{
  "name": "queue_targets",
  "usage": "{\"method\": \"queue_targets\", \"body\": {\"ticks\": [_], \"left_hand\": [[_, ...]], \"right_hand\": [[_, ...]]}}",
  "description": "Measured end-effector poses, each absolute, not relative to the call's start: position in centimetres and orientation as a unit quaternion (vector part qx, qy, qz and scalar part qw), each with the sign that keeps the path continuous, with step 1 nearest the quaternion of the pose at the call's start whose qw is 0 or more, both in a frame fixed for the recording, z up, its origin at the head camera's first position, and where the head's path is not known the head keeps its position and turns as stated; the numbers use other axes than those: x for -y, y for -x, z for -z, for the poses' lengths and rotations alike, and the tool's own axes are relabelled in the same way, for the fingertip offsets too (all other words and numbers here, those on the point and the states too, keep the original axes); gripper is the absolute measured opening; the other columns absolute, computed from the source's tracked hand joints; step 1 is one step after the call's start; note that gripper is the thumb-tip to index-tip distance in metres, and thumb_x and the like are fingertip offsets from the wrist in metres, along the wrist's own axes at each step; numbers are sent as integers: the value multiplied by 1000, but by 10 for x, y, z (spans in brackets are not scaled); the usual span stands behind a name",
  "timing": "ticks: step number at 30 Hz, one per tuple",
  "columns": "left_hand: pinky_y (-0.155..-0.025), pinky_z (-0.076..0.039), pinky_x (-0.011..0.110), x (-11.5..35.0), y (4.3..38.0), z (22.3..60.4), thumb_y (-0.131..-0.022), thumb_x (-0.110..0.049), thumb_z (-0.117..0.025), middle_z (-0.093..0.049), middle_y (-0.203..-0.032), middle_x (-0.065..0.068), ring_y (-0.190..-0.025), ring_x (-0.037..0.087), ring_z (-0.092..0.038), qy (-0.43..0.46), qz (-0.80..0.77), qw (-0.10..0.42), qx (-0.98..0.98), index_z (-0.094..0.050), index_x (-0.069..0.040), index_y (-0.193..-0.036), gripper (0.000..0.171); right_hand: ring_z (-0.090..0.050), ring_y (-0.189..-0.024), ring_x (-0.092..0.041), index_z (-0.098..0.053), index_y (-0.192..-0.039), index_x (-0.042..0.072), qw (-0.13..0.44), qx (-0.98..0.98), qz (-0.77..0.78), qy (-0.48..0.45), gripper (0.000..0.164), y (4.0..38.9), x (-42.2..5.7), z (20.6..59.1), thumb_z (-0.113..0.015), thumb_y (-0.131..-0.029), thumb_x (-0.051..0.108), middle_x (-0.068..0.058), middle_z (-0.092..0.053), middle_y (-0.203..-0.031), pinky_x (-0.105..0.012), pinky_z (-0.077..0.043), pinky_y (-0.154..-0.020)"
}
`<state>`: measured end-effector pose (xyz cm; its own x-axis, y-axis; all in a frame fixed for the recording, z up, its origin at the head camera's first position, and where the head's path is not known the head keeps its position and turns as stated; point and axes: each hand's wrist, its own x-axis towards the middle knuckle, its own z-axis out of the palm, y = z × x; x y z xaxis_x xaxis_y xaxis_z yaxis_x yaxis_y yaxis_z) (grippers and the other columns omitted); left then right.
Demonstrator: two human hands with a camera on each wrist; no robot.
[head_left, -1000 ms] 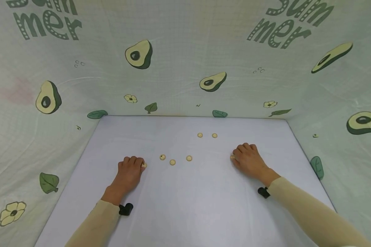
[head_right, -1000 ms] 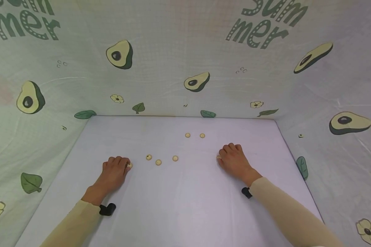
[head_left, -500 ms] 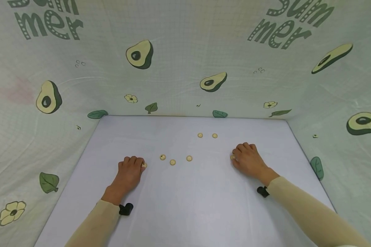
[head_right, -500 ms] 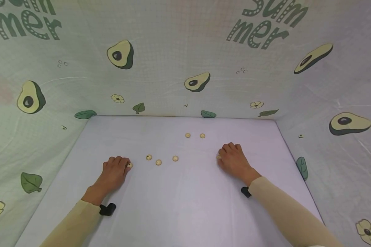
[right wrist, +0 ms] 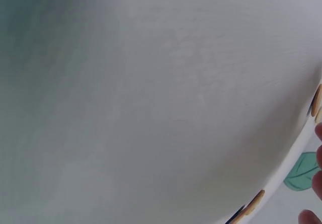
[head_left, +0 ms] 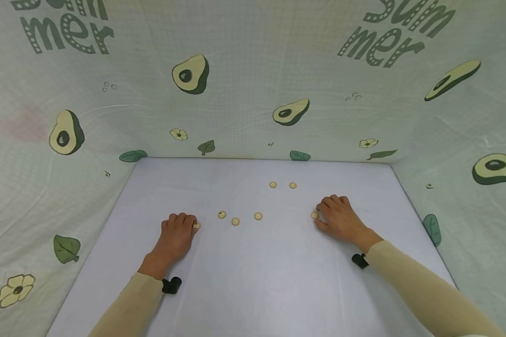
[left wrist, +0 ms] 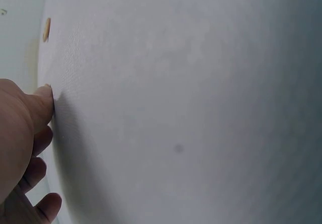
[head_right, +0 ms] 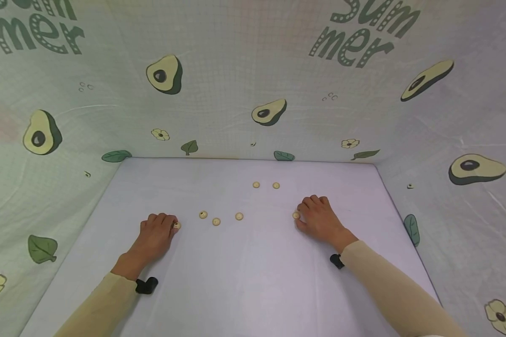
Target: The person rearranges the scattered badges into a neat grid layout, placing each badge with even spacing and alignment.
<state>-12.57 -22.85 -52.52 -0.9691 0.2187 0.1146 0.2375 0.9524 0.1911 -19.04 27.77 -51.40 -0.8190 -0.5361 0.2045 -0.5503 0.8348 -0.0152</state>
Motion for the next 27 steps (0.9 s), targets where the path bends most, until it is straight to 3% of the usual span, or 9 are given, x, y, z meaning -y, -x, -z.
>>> {"method": "queue_targets", "body": {"ticks": [8, 18, 27], "left_hand": [[-86, -44, 57, 228, 125, 524, -103, -17, -70, -61, -104, 12, -101, 36, -52, 115, 107, 47, 987, -63, -5, -113, 17], [-87, -45, 58, 228, 126, 524, -103, -18, -70, -62, -105, 12, -103, 37, -52, 111, 103, 44, 988, -62, -6, -113, 18], [-86, -45, 56, 228, 128, 527, -105, -20, -68, -62, -105, 11, -103, 36, -53, 109, 101, 38, 988, -63, -6, -114, 17]], "right_hand": [[-56, -101, -27, -73, -108, 7, 91, 950, -34, -297, 23, 194, -277, 516, -74, -99, 29, -6, -66, -106, -51, -41, -93], [-56, -99, -26, -75, -104, 7, 76, 954, -27, -290, 27, 193, -277, 512, -77, -98, 33, -6, -68, -104, -50, -40, -92], [-55, -96, -26, -77, -104, 8, 78, 954, -41, -288, 20, 193, -270, 508, -78, -97, 27, -5, -67, -101, -50, -39, -90]]}}
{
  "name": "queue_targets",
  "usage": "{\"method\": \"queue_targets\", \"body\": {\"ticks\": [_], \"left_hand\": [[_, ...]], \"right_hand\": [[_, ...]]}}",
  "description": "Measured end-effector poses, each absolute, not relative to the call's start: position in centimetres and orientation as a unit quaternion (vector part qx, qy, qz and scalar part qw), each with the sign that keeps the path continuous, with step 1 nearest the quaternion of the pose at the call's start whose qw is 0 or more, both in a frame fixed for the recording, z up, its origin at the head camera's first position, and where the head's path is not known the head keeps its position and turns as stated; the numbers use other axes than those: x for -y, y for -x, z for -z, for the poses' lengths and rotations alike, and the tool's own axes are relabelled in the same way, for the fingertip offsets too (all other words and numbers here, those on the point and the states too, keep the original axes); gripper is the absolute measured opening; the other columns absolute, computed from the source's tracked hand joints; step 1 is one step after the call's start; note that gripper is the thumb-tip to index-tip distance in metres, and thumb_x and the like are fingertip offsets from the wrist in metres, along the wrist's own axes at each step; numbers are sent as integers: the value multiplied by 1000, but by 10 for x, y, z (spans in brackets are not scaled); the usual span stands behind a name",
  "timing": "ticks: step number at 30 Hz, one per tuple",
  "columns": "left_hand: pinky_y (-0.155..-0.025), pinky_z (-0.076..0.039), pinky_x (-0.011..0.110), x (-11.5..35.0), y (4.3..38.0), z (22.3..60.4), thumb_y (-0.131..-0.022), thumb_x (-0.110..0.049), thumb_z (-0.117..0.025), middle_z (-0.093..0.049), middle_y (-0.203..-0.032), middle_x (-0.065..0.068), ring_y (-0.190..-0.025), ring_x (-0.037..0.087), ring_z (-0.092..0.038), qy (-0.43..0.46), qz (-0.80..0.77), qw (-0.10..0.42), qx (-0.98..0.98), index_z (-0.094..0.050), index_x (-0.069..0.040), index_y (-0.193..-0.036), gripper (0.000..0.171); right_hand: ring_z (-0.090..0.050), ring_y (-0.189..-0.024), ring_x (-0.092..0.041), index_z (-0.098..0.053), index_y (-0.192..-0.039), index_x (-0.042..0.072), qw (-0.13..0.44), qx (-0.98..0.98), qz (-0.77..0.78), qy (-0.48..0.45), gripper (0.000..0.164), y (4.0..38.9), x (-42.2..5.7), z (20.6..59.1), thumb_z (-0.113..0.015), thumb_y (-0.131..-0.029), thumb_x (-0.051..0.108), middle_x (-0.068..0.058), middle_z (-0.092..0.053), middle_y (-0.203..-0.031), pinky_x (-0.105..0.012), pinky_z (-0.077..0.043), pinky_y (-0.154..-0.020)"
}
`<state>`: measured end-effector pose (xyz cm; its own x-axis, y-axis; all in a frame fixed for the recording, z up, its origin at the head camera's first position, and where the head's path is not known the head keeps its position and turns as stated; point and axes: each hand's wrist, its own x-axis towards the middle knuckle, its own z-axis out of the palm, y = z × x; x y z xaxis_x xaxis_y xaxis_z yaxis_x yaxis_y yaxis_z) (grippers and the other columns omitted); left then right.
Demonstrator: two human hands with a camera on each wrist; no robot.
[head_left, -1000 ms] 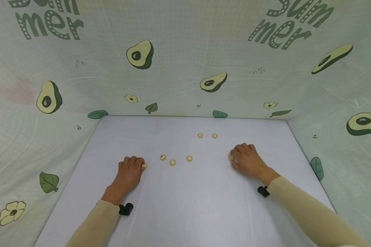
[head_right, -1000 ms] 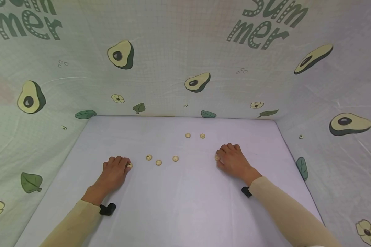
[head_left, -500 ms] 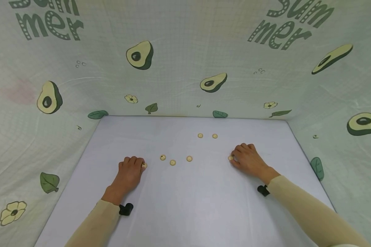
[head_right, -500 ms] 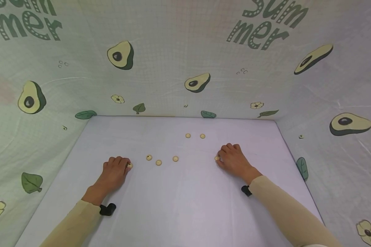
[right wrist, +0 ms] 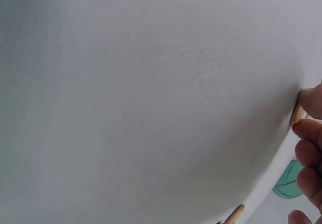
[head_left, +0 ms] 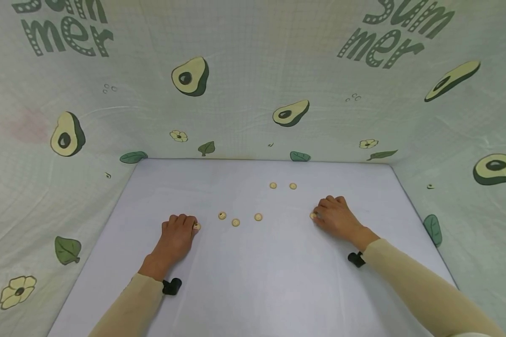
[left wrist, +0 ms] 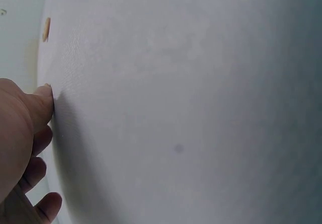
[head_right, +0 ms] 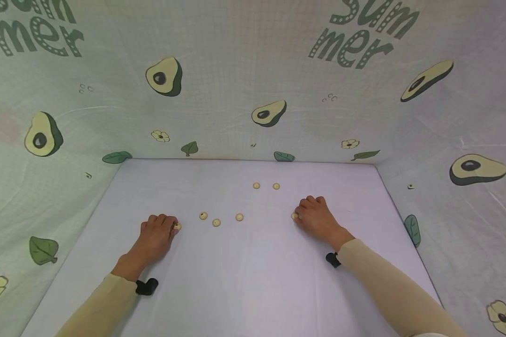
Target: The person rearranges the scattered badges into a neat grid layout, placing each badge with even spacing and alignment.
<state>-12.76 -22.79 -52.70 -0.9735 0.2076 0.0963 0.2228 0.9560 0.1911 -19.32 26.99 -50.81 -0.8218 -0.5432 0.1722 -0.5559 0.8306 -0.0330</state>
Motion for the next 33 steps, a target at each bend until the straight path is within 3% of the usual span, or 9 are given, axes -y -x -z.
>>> {"method": "queue_targets", "body": {"ticks": [23, 33], "left_hand": [[-86, -44, 56, 229, 129, 525, -103, -20, -69, -61, -105, 11, -105, 37, -52, 110, 100, 31, 988, -62, -6, -115, 19], [-86, -44, 55, 228, 127, 526, -104, -20, -69, -62, -106, 11, -105, 37, -53, 109, 102, 31, 988, -63, -7, -115, 18]], "right_hand": [[-56, -95, -25, -77, -98, 10, 56, 953, -61, -290, 16, 201, -268, 506, -81, -92, 25, -3, -68, -98, -52, -42, -90], [-52, -96, -29, -65, -96, 8, 114, 948, -19, -298, 22, 212, -264, 509, -71, -88, 28, -7, -61, -96, -55, -39, -97]]}}
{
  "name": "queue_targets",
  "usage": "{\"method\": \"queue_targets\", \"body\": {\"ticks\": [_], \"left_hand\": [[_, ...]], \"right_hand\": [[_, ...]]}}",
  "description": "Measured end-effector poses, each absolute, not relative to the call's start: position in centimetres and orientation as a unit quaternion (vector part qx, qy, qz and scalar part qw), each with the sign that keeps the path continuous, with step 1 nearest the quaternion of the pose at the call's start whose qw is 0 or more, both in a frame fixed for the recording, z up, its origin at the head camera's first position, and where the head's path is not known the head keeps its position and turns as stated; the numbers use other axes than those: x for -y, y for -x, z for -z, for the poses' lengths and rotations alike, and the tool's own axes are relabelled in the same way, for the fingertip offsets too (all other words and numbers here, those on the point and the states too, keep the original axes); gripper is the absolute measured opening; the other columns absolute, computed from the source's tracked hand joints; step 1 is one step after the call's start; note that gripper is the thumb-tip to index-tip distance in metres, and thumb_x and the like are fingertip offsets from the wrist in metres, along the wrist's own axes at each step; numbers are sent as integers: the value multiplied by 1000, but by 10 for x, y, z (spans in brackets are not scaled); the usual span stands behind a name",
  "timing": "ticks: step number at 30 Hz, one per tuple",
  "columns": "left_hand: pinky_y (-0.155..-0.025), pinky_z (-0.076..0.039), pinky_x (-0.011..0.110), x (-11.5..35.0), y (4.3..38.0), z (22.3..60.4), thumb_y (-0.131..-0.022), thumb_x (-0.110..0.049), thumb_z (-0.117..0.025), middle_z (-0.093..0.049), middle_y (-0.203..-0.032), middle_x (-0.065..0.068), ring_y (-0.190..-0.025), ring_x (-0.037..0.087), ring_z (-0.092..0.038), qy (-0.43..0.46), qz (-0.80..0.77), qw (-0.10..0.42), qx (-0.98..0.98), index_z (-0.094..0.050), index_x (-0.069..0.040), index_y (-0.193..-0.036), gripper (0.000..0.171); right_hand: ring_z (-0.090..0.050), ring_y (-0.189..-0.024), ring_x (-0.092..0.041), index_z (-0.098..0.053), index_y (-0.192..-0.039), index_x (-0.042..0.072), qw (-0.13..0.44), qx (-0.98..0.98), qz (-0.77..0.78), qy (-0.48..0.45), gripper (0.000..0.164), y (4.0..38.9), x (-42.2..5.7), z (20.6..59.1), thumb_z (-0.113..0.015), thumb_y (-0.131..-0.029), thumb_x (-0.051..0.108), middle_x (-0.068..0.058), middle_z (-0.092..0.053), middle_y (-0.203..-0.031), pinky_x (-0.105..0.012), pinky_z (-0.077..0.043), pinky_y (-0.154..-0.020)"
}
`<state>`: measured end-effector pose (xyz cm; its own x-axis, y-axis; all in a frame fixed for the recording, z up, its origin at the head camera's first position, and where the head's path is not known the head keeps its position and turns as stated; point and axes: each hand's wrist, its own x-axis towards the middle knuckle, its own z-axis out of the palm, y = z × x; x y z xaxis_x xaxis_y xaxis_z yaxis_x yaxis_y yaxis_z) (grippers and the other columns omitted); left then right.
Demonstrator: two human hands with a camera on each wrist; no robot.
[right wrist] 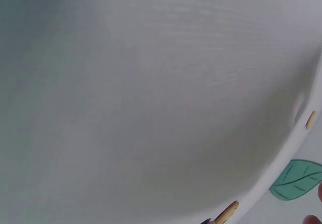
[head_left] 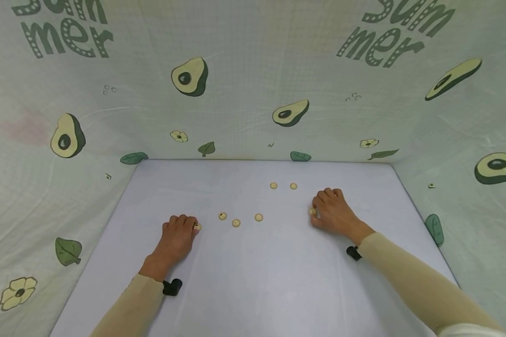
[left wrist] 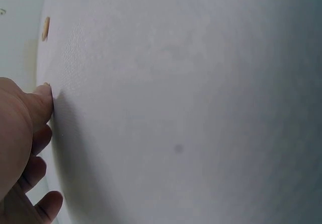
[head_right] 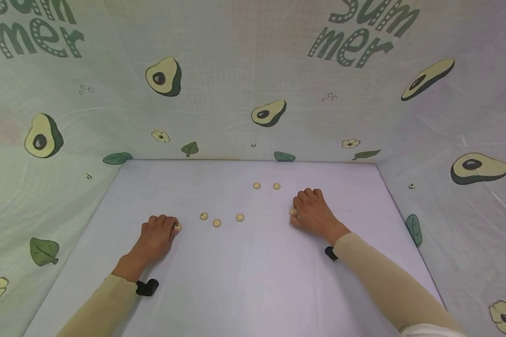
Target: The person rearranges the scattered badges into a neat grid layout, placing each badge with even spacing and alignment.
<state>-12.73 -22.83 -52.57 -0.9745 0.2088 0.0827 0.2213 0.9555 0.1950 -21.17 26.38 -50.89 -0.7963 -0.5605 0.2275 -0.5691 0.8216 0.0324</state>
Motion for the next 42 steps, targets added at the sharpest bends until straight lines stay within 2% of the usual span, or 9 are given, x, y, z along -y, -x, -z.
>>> {"method": "queue_targets", "body": {"ticks": [6, 15, 23, 30, 37, 42], "left_hand": [[-86, -44, 56, 229, 128, 526, -103, -20, -70, -62, -107, 11, -104, 36, -53, 105, 103, 33, 989, -63, -6, -115, 19], [-88, -44, 57, 229, 129, 528, -103, -20, -70, -62, -106, 11, -104, 36, -52, 100, 106, 34, 989, -63, -6, -115, 20], [-86, -44, 56, 229, 129, 527, -102, -18, -71, -61, -103, 11, -100, 35, -51, 109, 100, 45, 988, -62, -6, -113, 19], [-87, -45, 56, 229, 129, 528, -103, -20, -71, -61, -103, 9, -100, 34, -51, 106, 99, 35, 989, -62, -7, -114, 19], [-88, -45, 57, 231, 130, 529, -102, -20, -72, -62, -105, 10, -101, 34, -52, 106, 96, 43, 989, -63, -7, -114, 20], [-87, -45, 57, 231, 130, 530, -102, -19, -72, -62, -105, 11, -101, 35, -52, 108, 99, 46, 988, -63, -6, -114, 20]], "right_hand": [[-51, -95, -31, -65, -95, 7, 125, 946, -7, -299, 23, 220, -255, 504, -66, -89, 29, -9, -61, -96, -55, -39, -95], [-50, -93, -30, -67, -95, 6, 129, 944, -4, -304, 22, 242, -241, 497, -69, -89, 27, -9, -62, -95, -54, -40, -93], [-50, -96, -30, -70, -100, 5, 100, 949, 18, -299, 27, 269, -220, 486, -71, -91, 30, -9, -63, -98, -53, -40, -95], [-49, -94, -29, -71, -97, 5, 92, 944, 29, -314, 24, 288, -197, 480, -73, -91, 29, -8, -62, -94, -52, -40, -93], [-49, -97, -28, -73, -101, 6, 61, 944, 24, -325, 27, 303, -166, 480, -76, -92, 32, -7, -64, -98, -51, -38, -95], [-49, -99, -28, -74, -102, 6, 48, 940, 30, -335, 24, 312, -143, 485, -72, -94, 29, -6, -65, -98, -50, -38, -94]]}}
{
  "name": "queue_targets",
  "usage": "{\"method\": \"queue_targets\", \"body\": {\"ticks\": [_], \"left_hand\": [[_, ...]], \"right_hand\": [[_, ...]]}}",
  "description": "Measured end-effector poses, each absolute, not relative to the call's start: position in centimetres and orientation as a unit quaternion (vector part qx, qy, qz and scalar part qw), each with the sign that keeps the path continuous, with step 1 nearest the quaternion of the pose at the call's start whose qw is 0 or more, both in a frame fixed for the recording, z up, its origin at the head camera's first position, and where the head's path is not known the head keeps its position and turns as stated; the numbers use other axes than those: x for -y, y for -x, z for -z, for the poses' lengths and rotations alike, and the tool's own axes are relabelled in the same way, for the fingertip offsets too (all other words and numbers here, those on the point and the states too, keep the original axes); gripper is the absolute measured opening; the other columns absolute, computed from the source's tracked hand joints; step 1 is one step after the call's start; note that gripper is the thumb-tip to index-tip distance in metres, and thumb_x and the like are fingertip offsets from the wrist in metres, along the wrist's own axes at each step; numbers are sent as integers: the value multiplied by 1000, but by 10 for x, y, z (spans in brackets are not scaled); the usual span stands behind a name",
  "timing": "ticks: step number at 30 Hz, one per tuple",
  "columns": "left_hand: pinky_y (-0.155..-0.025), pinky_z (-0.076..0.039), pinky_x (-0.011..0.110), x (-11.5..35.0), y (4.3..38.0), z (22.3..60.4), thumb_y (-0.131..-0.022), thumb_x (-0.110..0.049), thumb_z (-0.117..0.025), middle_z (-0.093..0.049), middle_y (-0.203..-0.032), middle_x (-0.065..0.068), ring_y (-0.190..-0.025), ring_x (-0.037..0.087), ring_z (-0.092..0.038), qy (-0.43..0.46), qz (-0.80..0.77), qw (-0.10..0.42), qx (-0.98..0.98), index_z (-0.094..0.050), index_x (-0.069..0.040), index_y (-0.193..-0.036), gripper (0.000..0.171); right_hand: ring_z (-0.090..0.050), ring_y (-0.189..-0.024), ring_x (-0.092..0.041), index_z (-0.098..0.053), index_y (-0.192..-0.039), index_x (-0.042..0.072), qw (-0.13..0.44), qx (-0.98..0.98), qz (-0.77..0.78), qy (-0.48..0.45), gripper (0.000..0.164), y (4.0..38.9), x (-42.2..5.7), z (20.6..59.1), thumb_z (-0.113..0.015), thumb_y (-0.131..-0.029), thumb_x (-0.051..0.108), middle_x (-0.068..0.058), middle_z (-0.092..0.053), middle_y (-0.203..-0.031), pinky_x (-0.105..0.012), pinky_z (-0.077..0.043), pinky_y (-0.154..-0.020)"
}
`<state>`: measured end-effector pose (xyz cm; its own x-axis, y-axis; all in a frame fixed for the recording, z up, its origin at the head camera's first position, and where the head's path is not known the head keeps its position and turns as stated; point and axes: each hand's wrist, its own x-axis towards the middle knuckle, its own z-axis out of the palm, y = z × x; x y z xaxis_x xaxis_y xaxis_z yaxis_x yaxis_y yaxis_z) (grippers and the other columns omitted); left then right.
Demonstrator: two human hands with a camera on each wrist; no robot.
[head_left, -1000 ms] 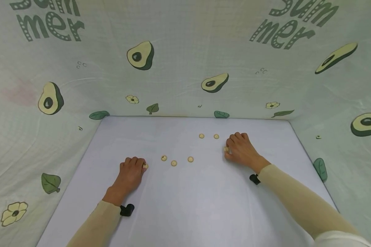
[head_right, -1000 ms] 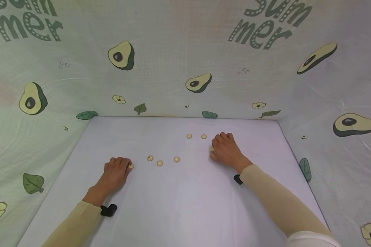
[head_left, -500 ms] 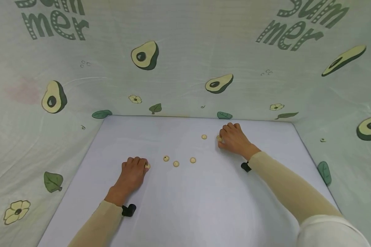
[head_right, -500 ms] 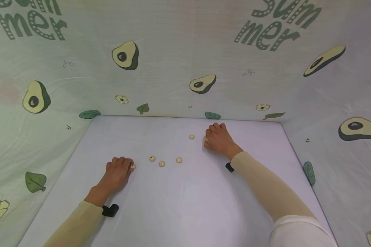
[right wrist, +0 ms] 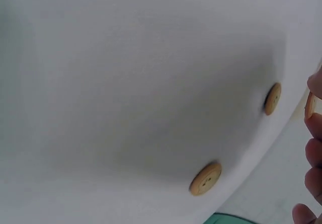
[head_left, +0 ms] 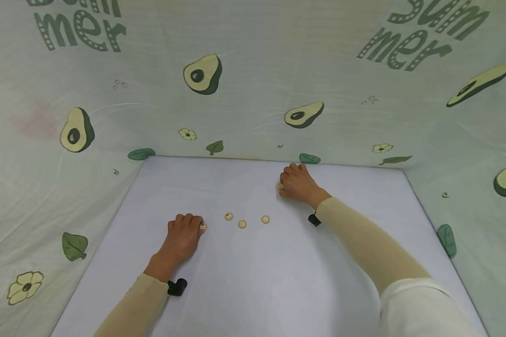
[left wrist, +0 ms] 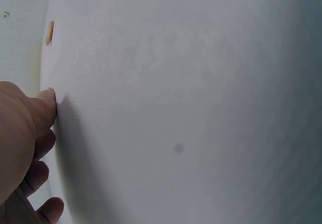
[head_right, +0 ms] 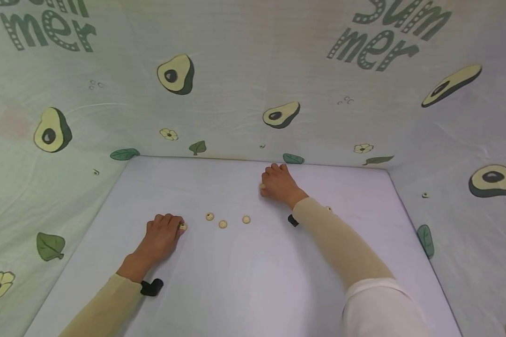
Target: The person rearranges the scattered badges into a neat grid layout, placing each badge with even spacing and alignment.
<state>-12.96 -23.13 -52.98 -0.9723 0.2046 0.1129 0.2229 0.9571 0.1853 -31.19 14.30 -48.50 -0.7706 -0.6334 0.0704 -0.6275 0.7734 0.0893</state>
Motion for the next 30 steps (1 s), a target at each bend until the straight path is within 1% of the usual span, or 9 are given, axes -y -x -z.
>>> {"method": "queue_targets", "body": {"ticks": [7, 15, 21, 27, 30], "left_hand": [[-87, -46, 57, 231, 129, 530, -102, -19, -72, -62, -103, 11, -99, 34, -52, 111, 100, 49, 988, -63, -6, -113, 19], [-88, -45, 56, 231, 129, 532, -101, -20, -73, -63, -106, 12, -101, 34, -53, 108, 101, 49, 988, -63, -6, -115, 22], [-86, -46, 57, 232, 129, 532, -100, -19, -75, -63, -106, 12, -99, 34, -53, 108, 98, 53, 988, -63, -6, -114, 23], [-86, -45, 55, 233, 131, 534, -100, -20, -74, -63, -105, 10, -98, 32, -53, 108, 98, 56, 988, -63, -7, -115, 23], [-85, -45, 54, 233, 131, 535, -100, -20, -75, -63, -105, 11, -98, 32, -53, 112, 100, 62, 987, -63, -7, -114, 22]], "right_hand": [[-48, -99, -28, -74, -103, 7, 39, 937, 21, -346, 22, 317, -107, 489, -67, -97, 27, -6, -64, -98, -49, -37, -95], [-48, -101, -27, -73, -101, 8, 28, 938, 20, -344, 20, 321, -75, 495, -65, -99, 26, -5, -64, -99, -48, -37, -97], [-48, -101, -25, -73, -99, 9, 12, 945, 16, -328, 22, 325, -68, 501, -61, -102, 26, -3, -63, -99, -48, -37, -99], [-47, -102, -26, -72, -102, 8, -2, 947, 8, -321, 27, 327, -67, 502, -58, -106, 31, -4, -63, -102, -48, -36, -100], [-48, -103, -26, -73, -103, 9, -9, 949, -5, -316, 29, 325, -68, 501, -59, -107, 34, -5, -63, -105, -48, -36, -100]]}}
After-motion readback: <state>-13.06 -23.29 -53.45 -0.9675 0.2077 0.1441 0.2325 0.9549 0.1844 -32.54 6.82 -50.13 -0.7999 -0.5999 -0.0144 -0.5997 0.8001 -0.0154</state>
